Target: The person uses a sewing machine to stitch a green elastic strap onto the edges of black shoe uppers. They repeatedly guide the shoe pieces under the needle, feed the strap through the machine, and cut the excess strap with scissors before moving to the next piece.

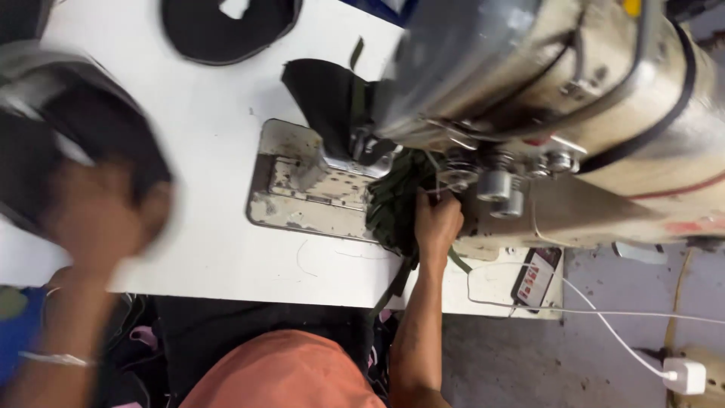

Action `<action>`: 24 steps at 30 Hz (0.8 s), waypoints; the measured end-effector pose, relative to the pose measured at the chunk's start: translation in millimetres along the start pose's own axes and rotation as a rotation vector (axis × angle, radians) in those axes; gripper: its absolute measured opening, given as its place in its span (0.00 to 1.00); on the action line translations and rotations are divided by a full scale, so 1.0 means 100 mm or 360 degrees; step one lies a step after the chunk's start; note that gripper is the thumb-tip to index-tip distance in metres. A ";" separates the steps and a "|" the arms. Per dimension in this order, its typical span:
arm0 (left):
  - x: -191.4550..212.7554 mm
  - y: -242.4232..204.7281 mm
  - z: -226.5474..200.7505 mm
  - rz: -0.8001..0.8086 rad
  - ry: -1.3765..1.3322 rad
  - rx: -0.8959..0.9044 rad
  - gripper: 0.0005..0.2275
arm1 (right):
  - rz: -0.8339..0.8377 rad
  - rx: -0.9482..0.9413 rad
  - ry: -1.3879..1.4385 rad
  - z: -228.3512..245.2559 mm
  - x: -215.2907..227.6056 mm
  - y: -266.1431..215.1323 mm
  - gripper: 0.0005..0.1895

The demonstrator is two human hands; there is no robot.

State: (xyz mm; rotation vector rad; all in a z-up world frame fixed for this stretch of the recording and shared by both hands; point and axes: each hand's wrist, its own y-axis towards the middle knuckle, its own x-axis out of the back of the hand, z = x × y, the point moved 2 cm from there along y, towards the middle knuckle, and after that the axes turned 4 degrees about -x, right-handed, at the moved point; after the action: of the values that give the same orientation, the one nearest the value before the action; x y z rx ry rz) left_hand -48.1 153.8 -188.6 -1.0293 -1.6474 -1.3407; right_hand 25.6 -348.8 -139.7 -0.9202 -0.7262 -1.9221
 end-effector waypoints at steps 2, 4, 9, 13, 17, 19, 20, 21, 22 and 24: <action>0.46 -0.35 -0.95 0.0446 -0.0102 0.0325 0.24 | -0.0008 0.0134 0.0025 -0.16 -0.12 0.06 0.15; 0.59 -0.55 -1.29 0.0496 -0.0322 0.0330 0.23 | 0.0015 0.0108 0.0277 -0.31 -0.03 -0.06 0.14; 0.96 -0.44 -0.98 0.0139 -0.0603 0.0361 0.19 | 0.0447 -0.0258 0.1343 -0.21 0.25 -0.56 0.08; 1.13 0.05 -0.03 -0.0338 -0.0199 0.0529 0.19 | 0.0807 -0.0651 0.1786 -0.38 0.18 -0.90 0.09; 0.55 -0.03 0.71 0.0107 -0.0356 0.0451 0.36 | 0.0906 -0.0791 0.1968 -0.50 0.22 -1.12 0.07; 0.88 -0.19 0.32 -0.0056 -0.0281 0.0309 0.30 | 0.0888 -0.0805 0.2033 -0.50 0.22 -1.17 0.07; 1.03 -0.29 0.12 -0.0220 -0.0221 0.0186 0.27 | 0.0880 -0.0809 0.2078 -0.51 0.22 -1.20 0.07; 1.19 -0.26 -0.09 -0.0215 -0.0233 0.0160 0.27 | 0.0850 -0.0818 0.2087 -0.42 0.22 -1.18 0.07; 1.33 -0.26 -0.22 -0.0212 -0.0429 0.0662 0.25 | 0.0825 -0.0856 0.2074 -0.33 0.21 -1.17 0.09; 1.32 -0.37 -0.40 -0.0170 -0.0650 0.1190 0.23 | 0.0793 -0.0891 0.2020 -0.17 0.25 -1.11 0.12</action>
State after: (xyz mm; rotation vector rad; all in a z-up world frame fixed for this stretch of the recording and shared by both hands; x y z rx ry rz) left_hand -130.2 125.9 -75.6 -0.7797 -2.2766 -0.4785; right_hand -86.5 -321.8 -143.1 -0.0077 0.7380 -1.7868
